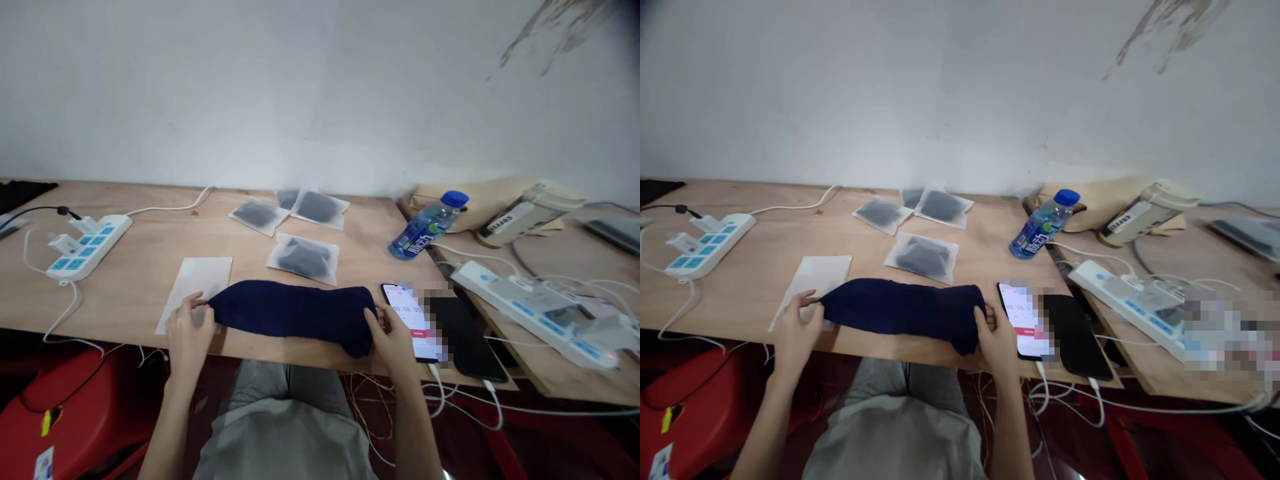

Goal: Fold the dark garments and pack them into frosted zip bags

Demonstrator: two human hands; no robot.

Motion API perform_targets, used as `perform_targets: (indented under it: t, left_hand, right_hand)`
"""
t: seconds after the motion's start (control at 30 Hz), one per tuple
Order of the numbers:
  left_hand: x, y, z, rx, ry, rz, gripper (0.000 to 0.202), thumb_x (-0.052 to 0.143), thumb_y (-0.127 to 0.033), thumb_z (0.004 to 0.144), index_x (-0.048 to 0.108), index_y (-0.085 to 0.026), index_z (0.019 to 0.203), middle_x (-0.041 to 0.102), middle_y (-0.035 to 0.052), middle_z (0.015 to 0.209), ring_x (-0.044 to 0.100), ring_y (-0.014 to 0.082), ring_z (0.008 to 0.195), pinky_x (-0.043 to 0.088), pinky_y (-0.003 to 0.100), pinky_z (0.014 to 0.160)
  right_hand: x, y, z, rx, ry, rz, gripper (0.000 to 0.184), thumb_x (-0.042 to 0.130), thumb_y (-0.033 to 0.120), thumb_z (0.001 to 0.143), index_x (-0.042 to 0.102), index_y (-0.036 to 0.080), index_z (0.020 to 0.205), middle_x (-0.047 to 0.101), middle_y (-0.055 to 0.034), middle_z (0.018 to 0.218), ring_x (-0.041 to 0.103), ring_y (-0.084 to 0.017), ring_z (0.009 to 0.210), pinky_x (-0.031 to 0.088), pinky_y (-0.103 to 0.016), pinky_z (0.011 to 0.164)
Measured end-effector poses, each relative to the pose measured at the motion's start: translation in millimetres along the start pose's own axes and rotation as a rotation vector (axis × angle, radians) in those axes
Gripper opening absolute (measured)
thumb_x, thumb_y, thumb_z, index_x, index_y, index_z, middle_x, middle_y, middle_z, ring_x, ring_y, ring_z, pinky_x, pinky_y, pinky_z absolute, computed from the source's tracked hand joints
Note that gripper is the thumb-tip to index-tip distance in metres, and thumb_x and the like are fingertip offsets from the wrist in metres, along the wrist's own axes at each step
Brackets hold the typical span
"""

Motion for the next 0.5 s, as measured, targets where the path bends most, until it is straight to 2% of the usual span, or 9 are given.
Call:
perform_targets:
  t: [0.07,0.17,0.27,0.37,0.43,0.5]
  left_hand:
    - [2.8,-1,6,0.063,0.031,-0.001,0.034,0.051,-0.032,0.087,0.059,-0.021,0.118,0.068,0.0097,0.113,0.06,0.0306,0.109,0.045,0.047,0.096]
    - [22.8,-18,11,0.189,0.158,-0.075,0.036,0.051,-0.039,0.089,0.059,-0.022,0.12,0.068,0.0087,0.117,0.061,0.0281,0.111,0.046,0.043,0.097]
    - [51.6,-40,16,0.285,0.327,-0.087,0.035,0.054,-0.039,0.088,0.061,-0.023,0.119,0.072,0.0064,0.105,0.065,0.0248,0.099,0.049,0.039,0.09]
    - [69.9,-53,34,0.31,0.406,-0.004,0.025,0.054,-0.033,0.088,0.068,-0.021,0.105,0.073,0.0059,0.088,0.066,0.0236,0.084,0.05,0.036,0.08]
    - [70.4,-63,54,0.321,0.401,-0.003,0.021,0.054,-0.032,0.087,0.071,-0.02,0.091,0.072,0.0059,0.083,0.065,0.0224,0.079,0.049,0.034,0.077]
    - [57.7,-76,76,0.32,0.333,-0.09,0.022,0.053,-0.033,0.087,0.071,-0.02,0.086,0.072,0.0048,0.082,0.064,0.0201,0.076,0.049,0.032,0.076]
  right_hand:
    - [0,1,5,-0.008,0.019,-0.024,0.047,0.058,0.053,0.081,0.062,0.019,0.113,0.071,-0.0097,0.101,0.067,-0.024,0.09,0.053,-0.038,0.081]
    - [10,4,13,0.005,0.09,-0.02,0.044,0.057,0.048,0.082,0.061,0.02,0.116,0.07,-0.0098,0.107,0.066,-0.025,0.097,0.051,-0.04,0.087]
    - [24,8,24,0.005,0.165,-0.044,0.033,0.058,0.039,0.078,0.065,0.02,0.104,0.072,-0.0076,0.1,0.066,-0.024,0.094,0.05,-0.039,0.086]
    - [27,16,42,-0.016,0.19,-0.141,0.019,0.057,0.035,0.074,0.066,0.02,0.082,0.07,-0.0048,0.078,0.064,-0.023,0.076,0.05,-0.036,0.075]
    - [21,31,57,-0.05,0.157,-0.141,0.018,0.058,0.037,0.074,0.063,0.02,0.073,0.065,-0.0025,0.067,0.061,-0.021,0.068,0.049,-0.034,0.069]
    - [8,57,68,-0.118,0.09,-0.011,0.02,0.06,0.04,0.075,0.063,0.02,0.077,0.064,-0.0017,0.069,0.06,-0.02,0.069,0.049,-0.032,0.068]
Point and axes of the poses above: each hand's wrist, its own z-axis towards the middle knuckle, its own x-axis out of the palm, y = z × x, the point moved 10 cm from there along z, towards the middle knuckle
